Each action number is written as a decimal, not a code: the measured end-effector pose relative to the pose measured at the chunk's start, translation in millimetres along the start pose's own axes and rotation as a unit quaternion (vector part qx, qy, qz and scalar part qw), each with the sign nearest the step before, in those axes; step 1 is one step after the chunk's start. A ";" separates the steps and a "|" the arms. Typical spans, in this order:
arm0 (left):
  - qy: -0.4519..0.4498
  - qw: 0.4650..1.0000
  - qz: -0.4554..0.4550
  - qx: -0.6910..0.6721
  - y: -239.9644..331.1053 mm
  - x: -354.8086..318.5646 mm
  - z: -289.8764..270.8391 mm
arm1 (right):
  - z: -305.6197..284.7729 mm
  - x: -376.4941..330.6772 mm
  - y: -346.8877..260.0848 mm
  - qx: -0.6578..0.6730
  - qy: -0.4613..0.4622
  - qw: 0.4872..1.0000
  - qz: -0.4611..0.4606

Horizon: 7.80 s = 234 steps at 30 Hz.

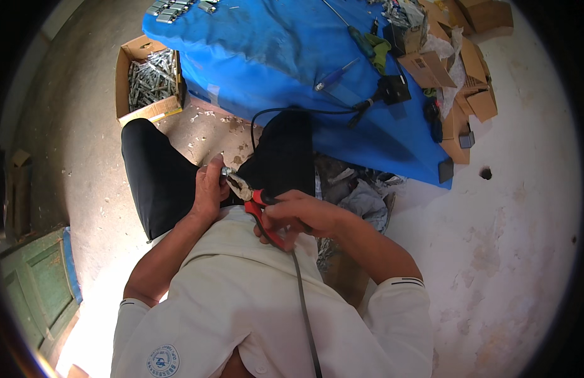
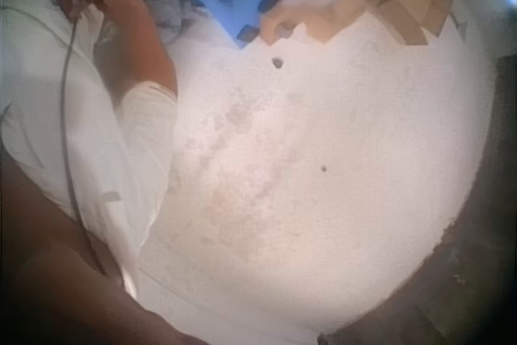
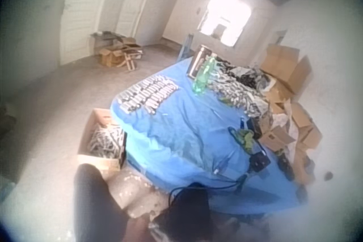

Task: The person sits on the floor and assembles small metallic cylindrical components using a screwdriver and pliers. They tighten parts with the screwdriver, then use pliers to grip and adjust the assembly, repeating these steps on multiple units arranged on a blue cloth.

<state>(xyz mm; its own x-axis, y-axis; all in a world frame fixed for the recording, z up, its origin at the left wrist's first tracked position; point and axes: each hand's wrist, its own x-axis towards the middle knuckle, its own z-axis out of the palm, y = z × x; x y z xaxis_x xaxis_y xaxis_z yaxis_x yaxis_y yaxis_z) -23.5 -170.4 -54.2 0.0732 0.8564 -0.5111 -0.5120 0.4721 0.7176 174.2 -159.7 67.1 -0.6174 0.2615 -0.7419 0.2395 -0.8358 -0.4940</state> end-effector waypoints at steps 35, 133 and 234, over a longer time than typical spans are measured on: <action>0.037 0.972 0.150 0.175 -16.7 6.4 0.1 | -1.8 5.2 13.9 0.024 0.059 0.997 0.035; 0.048 0.993 0.051 0.096 -14.2 5.9 -0.2 | 4.2 4.7 -8.7 0.020 0.040 0.995 0.093; -0.056 0.984 -0.117 -0.119 -5.9 4.6 -10.2 | 27.1 -7.5 -16.7 -0.034 0.090 0.995 -0.024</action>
<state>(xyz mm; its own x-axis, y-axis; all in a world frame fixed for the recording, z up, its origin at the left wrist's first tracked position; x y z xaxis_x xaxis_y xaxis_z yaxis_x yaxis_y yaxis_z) -28.9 -171.3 -65.6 0.2993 0.7541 -0.5846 -0.6555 0.6077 0.4483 154.5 -160.8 93.1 -0.4867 0.3868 -0.7833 0.2676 -0.7875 -0.5551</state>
